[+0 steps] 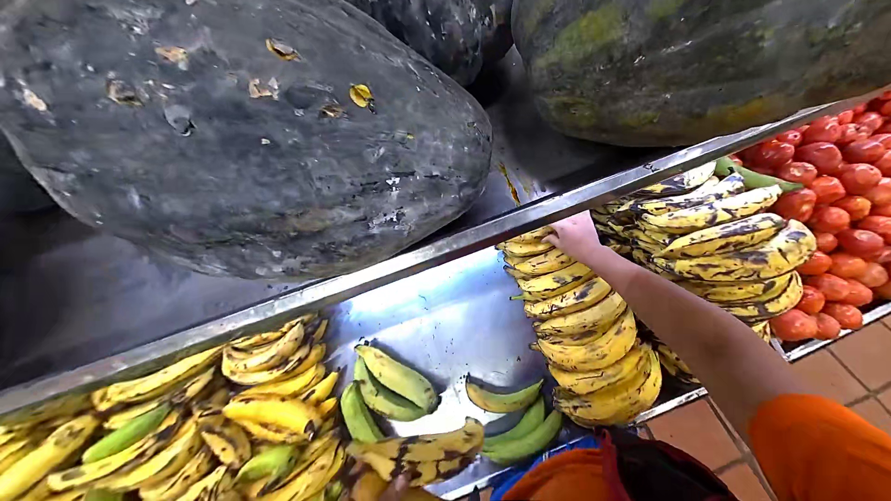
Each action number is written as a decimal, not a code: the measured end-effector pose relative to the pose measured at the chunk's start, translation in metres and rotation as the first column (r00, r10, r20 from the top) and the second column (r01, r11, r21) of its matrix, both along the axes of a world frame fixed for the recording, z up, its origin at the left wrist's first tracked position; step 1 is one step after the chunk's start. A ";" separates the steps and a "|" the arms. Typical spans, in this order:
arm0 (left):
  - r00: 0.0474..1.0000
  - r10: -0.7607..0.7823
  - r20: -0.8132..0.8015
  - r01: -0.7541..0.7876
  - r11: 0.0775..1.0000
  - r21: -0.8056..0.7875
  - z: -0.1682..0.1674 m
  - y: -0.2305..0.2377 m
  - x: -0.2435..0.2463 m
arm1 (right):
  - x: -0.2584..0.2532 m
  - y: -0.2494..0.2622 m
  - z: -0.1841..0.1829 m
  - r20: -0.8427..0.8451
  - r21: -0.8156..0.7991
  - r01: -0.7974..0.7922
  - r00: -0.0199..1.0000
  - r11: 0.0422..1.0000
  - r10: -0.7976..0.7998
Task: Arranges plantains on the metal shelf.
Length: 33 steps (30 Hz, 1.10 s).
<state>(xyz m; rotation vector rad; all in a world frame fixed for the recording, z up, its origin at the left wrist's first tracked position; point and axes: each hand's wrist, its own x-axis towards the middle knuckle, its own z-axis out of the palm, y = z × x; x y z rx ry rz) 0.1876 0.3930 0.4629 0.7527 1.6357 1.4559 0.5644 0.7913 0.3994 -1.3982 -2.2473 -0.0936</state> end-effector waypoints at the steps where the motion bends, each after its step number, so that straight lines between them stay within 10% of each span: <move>1: 0.998 -0.048 0.040 0.047 0.999 0.010 0.009 0.007 0.016 | -0.006 -0.008 0.004 -0.026 -0.017 0.062 0.998 0.998 -0.062; 5: 0.953 -0.218 0.209 0.190 0.971 0.149 0.019 0.032 0.057 | -0.046 -0.113 0.041 -0.413 -0.421 -0.119 0.908 0.899 -0.073; 8: 0.939 -0.190 0.288 0.145 0.974 0.173 0.013 0.045 0.075 | -0.069 -0.219 0.040 -0.758 -0.592 -0.738 0.647 0.324 0.088; 10: 0.952 -0.129 0.279 0.104 0.989 0.105 0.014 0.053 0.083 | -0.073 -0.254 0.046 -0.799 -0.576 -0.811 0.586 0.104 0.136; 16: 0.963 -0.023 0.270 0.081 0.975 -0.208 -0.006 0.036 0.067 | -0.035 -0.201 0.070 -0.341 -0.703 -0.483 0.873 0.521 0.349; 21: 0.883 -0.107 0.456 0.227 0.949 -0.216 -0.022 -0.003 0.057 | -0.001 -0.091 0.041 0.240 -0.386 -0.256 0.900 0.886 0.364; 33: 0.862 0.050 0.505 0.122 0.946 -0.301 -0.027 -0.013 0.049 | 0.006 -0.046 0.025 0.192 -0.083 -0.074 0.977 0.994 0.089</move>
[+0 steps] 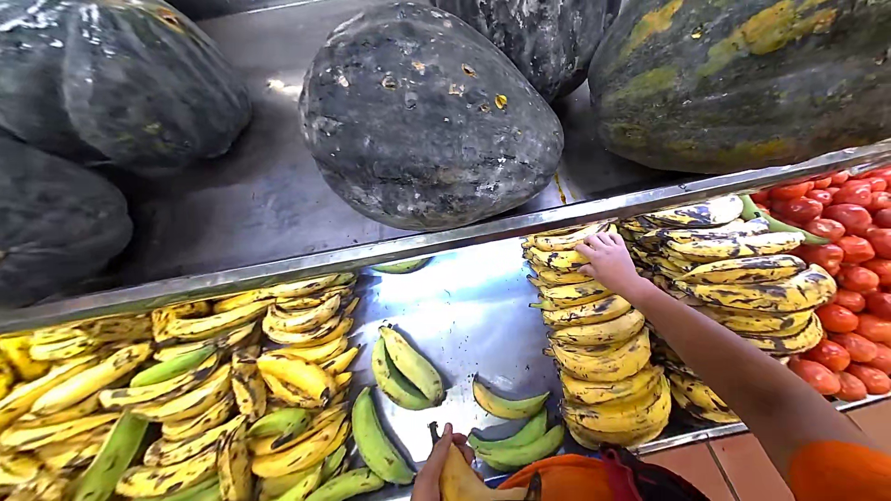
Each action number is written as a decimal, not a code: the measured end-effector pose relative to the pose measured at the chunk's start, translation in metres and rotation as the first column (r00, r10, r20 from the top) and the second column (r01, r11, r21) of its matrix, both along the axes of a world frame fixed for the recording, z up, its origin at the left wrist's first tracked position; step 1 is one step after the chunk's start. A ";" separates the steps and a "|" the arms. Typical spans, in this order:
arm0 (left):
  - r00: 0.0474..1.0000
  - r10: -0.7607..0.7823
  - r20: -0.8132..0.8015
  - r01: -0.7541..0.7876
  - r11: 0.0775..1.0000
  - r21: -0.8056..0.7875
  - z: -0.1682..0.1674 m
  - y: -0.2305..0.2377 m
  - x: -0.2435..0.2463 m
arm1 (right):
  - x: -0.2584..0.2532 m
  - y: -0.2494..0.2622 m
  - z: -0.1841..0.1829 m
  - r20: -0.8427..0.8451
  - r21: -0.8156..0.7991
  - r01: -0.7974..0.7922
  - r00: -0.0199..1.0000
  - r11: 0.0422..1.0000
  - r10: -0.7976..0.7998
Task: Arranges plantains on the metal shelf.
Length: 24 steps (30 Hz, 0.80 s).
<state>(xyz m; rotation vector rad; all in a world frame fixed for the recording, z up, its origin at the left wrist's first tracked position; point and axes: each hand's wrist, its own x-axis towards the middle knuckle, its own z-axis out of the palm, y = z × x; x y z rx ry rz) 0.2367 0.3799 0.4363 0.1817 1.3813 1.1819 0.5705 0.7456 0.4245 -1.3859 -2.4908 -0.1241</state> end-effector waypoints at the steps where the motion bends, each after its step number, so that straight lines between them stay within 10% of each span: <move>1: 1.000 0.004 -0.007 -0.004 1.000 -0.021 -0.004 0.003 0.002 | -0.007 -0.011 0.004 -0.029 -0.033 0.063 0.998 0.997 -0.064; 4: 0.991 -0.044 -0.124 0.034 0.996 -0.080 -0.017 0.024 0.008 | -0.047 -0.073 0.037 -0.157 -0.363 0.018 0.984 0.932 -0.080; 9: 0.875 -0.298 -0.381 0.233 0.950 -0.208 -0.011 0.065 0.031 | -0.104 -0.203 0.069 -0.242 -0.847 -0.416 0.855 0.331 0.458; 18: 0.958 -0.269 -0.098 0.278 0.956 0.094 0.022 0.067 0.011 | -0.044 -0.169 0.039 0.030 -0.361 -0.262 0.956 0.895 0.292; 24: 0.971 -0.235 -0.054 0.237 0.971 0.042 -0.009 0.022 -0.001 | 0.012 -0.077 0.009 -0.097 -0.156 0.027 0.994 0.987 -0.043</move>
